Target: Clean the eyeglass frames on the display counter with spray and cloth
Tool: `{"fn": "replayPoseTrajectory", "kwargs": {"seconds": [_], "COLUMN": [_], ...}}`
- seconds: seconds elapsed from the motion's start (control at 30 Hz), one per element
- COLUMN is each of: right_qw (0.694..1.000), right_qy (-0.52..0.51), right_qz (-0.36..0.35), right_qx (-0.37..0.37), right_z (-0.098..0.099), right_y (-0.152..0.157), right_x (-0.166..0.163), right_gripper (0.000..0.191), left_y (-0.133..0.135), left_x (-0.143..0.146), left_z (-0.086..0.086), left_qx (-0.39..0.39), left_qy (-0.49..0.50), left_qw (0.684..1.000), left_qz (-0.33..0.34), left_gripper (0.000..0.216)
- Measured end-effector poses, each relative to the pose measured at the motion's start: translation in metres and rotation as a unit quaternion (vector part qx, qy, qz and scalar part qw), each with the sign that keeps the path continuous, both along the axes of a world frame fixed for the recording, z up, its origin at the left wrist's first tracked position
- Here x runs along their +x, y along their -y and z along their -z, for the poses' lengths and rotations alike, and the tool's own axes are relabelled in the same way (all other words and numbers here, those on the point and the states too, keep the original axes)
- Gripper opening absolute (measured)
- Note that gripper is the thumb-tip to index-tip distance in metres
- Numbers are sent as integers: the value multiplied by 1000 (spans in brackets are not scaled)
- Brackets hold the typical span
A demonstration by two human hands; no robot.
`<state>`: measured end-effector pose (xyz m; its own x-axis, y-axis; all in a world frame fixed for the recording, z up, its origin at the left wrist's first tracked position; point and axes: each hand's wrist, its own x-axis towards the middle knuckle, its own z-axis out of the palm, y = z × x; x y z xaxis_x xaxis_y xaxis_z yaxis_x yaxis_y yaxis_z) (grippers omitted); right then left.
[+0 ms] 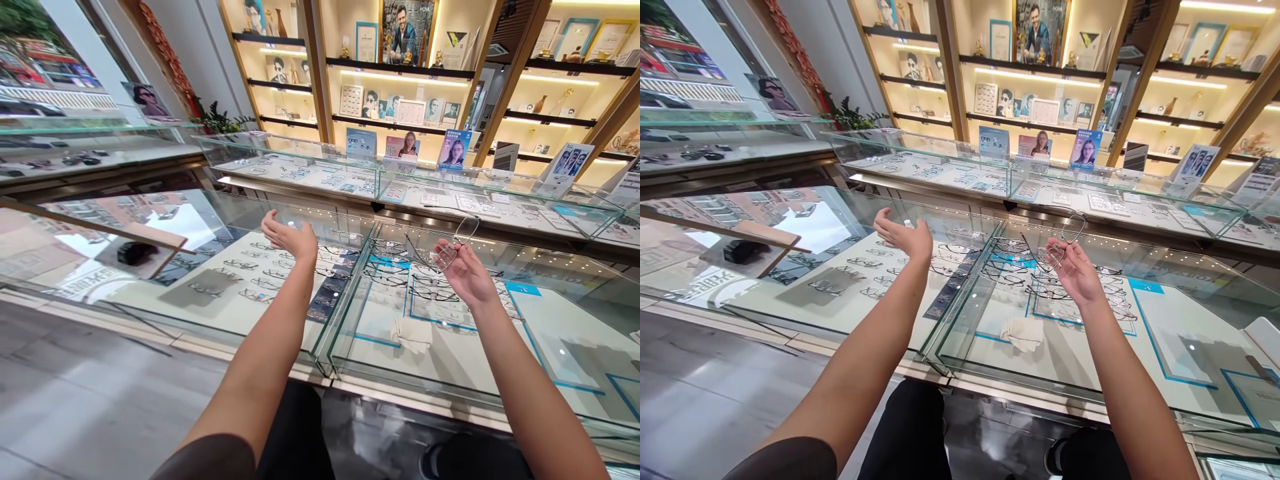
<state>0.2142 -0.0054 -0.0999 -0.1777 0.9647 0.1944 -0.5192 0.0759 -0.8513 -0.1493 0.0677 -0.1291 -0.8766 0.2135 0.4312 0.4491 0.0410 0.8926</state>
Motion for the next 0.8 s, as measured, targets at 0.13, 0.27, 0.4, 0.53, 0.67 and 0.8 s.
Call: {"fn": "replayPoseTrajectory", "kwargs": {"seconds": [0.13, 0.27, 0.4, 0.53, 0.67, 0.8], "right_qw": [1000, 999, 999, 999, 999, 996], "right_qy": [-15, -29, -32, -30, -24, 1], "right_qz": [-10, -26, -28, -22, 14, 70], "right_qx": [8, 16, 20, 22, 42, 63], "right_z": [2, 3, 3, 1, -3, -6], "right_y": [-2, -2, -2, 0, 1, 2], "right_x": [1, 2, 2, 1, 0, -2], "right_gripper": [28, 26, 25, 27, 29, 32], "left_y": [-6, -12, -14, -12, -11, -12], "left_x": [-2, -6, -10, -12, -12, -2], "left_z": [9, 15, 21, 22, 15, 11], "left_qx": [-62, -113, -127, -120, -70, 9], "left_qy": [66, 125, 140, 143, 91, -11], "left_qw": [996, 985, 982, 982, 990, 974], "left_qz": [10, 22, 30, 38, 80, 225], "left_gripper": [69, 65, 53, 42, 42, 38]}}
